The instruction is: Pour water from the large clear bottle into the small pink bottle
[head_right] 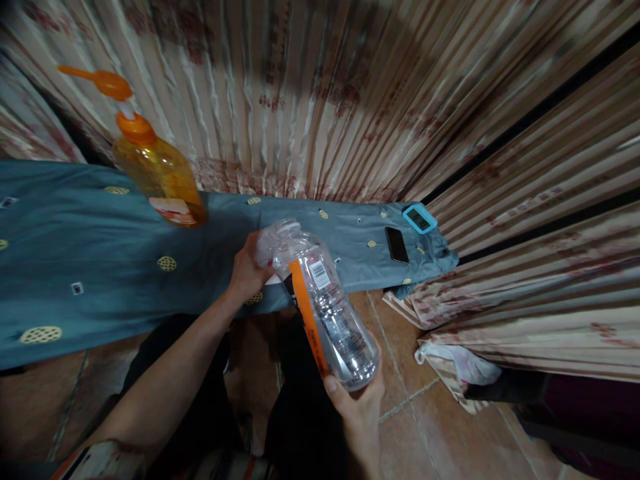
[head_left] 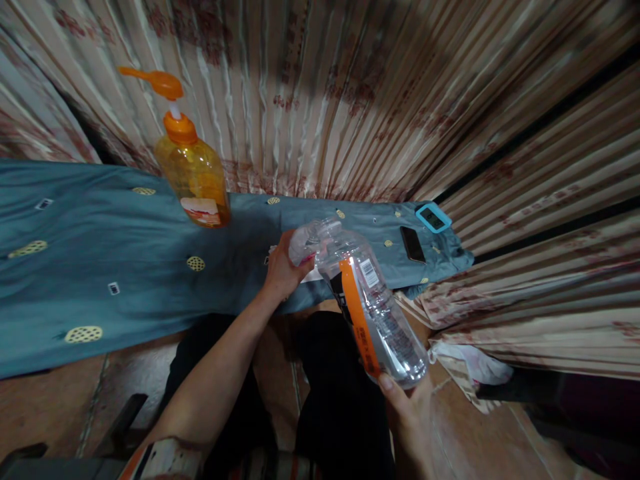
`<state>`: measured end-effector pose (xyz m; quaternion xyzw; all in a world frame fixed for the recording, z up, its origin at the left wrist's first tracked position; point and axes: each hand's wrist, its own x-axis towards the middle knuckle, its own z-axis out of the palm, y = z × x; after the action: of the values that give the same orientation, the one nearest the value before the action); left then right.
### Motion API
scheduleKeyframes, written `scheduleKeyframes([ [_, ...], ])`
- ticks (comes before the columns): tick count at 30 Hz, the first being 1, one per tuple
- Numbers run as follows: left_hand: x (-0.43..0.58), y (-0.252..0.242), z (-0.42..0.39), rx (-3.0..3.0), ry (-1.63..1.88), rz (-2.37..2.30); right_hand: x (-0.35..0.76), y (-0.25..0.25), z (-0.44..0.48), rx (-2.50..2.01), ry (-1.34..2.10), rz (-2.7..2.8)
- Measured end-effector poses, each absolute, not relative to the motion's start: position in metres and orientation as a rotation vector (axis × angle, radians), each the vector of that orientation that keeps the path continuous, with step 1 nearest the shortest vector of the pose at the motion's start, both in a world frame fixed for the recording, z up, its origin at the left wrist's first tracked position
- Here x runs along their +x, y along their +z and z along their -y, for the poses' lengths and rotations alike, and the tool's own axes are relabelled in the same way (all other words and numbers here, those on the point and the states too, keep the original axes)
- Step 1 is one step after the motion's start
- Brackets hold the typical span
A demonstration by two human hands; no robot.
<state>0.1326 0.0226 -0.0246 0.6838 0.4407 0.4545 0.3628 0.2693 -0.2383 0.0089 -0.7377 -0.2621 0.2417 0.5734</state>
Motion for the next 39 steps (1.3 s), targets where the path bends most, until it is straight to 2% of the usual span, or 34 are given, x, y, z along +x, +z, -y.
scheduleKeyframes([
  [39,0.133,-0.023,-0.021,1.718,1.175,-1.148,0.261,0.024,0.231,-1.8,0.546,0.615],
])
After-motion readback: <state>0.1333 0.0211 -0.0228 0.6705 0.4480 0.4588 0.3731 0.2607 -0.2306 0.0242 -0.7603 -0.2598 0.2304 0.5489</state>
